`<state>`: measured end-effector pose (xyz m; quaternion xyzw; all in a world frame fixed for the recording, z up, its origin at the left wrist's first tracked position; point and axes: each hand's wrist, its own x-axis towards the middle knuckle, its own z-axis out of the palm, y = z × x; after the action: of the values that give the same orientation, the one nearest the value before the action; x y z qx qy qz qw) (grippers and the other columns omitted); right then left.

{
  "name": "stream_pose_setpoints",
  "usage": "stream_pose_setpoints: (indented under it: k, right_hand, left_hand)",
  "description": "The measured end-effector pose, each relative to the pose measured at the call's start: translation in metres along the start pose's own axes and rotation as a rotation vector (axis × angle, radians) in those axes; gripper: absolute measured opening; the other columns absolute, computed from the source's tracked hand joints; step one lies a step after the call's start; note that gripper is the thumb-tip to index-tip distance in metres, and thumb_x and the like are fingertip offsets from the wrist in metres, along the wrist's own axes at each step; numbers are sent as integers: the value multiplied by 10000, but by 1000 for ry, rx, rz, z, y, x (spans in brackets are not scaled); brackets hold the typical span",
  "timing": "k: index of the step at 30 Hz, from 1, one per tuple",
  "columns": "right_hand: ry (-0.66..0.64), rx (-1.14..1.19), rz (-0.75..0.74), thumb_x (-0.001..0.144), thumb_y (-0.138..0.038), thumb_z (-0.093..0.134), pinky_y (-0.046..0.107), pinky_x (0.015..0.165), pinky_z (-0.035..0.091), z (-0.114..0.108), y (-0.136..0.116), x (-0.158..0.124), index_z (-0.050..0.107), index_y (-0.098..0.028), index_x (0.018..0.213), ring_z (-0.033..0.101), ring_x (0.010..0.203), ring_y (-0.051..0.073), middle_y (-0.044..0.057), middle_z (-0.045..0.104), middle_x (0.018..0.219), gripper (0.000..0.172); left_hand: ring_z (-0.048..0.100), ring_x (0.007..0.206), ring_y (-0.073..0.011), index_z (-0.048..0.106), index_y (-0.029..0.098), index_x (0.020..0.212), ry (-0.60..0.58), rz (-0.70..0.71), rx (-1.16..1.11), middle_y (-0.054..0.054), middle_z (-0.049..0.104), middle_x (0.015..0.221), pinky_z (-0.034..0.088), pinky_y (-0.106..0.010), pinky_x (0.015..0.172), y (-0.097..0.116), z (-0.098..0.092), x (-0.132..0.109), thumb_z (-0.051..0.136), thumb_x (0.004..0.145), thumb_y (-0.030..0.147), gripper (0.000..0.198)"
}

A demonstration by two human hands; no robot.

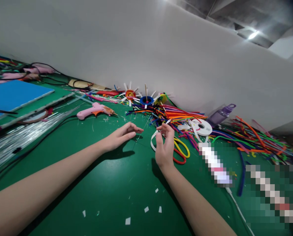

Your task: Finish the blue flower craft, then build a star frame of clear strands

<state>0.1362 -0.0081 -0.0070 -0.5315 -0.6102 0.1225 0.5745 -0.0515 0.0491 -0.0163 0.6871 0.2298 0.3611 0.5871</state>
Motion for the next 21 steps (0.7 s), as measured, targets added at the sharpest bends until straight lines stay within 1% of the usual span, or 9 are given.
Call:
stream_pose_setpoints:
  k: [5, 7, 9, 12, 15, 17, 18, 19, 21]
  right_hand:
    - [94, 28, -85, 894, -300, 444, 355, 850, 436, -17, -13, 19, 472, -193, 1141, 544, 943, 174, 74, 564, 1044, 271]
    - [69, -63, -144, 878, -278, 471, 342, 838, 445, -30, -19, 30, 514, -189, 1071, 555, 924, 174, 73, 580, 1021, 217]
    - [-48, -200, -182, 880, -261, 463, 336, 826, 452, -45, -24, 41, 546, -183, 1017, 573, 892, 175, 70, 610, 973, 178]
    - [-195, -498, -197, 862, -266, 485, 355, 830, 441, -69, -29, 55, 568, -178, 984, 588, 920, 211, 76, 643, 962, 172]
    - [-454, -771, -96, 857, -280, 497, 336, 769, 439, -89, -30, 63, 577, -174, 986, 609, 883, 223, 81, 660, 953, 185]
    - [-684, -853, -33, 837, -304, 540, 313, 752, 435, -98, -27, 65, 586, -185, 1000, 612, 894, 225, 79, 664, 981, 207]
    - [-770, -872, 5, 823, -313, 564, 300, 748, 433, -102, -25, 66, 591, -192, 1000, 615, 892, 222, 75, 668, 979, 216]
    - [-828, -897, 43, 810, -314, 582, 288, 741, 430, -104, -22, 67, 600, -196, 990, 619, 886, 218, 73, 673, 967, 215]
    - [-868, -979, 108, 796, -298, 595, 272, 721, 423, -107, -14, 70, 621, -194, 949, 627, 870, 214, 82, 682, 930, 187]
  left_hand:
    - [468, 1245, -248, 475, 226, 1048, 1, -7, 15, -111, 547, 1298, 278, -500, 1040, 2, 1, 0, 468, 908, 447, 262]
    - [468, 1244, -249, 475, 229, 1050, 1, -21, 24, -108, 547, 1299, 273, -503, 1041, 2, 1, 0, 469, 905, 450, 264]
    - [468, 1243, -248, 472, 231, 1054, -1, -22, 25, -108, 545, 1301, 270, -503, 1042, 2, 0, 0, 467, 908, 444, 258]
    - [469, 1242, -245, 470, 230, 1053, -5, -7, 17, -111, 546, 1298, 274, -497, 1042, 0, 0, -1, 462, 913, 432, 246]
    - [468, 1242, -244, 472, 231, 1045, -8, 0, 12, -109, 549, 1293, 275, -499, 1043, -2, -1, -1, 463, 912, 430, 240]
    - [469, 1240, -242, 472, 231, 1047, -5, 2, 15, -108, 553, 1288, 275, -501, 1044, -2, -1, 0, 468, 909, 429, 241]
    - [470, 1239, -242, 472, 230, 1051, -5, 2, 15, -109, 553, 1286, 277, -500, 1044, -2, -1, 0, 470, 908, 427, 243]
    - [472, 1237, -242, 471, 229, 1055, -4, 4, 12, -111, 552, 1285, 279, -500, 1044, -2, -1, 0, 472, 907, 427, 247]
    - [474, 1236, -246, 471, 224, 1059, -5, 6, 3, -116, 550, 1287, 282, -500, 1045, -2, -1, 0, 475, 905, 430, 258]
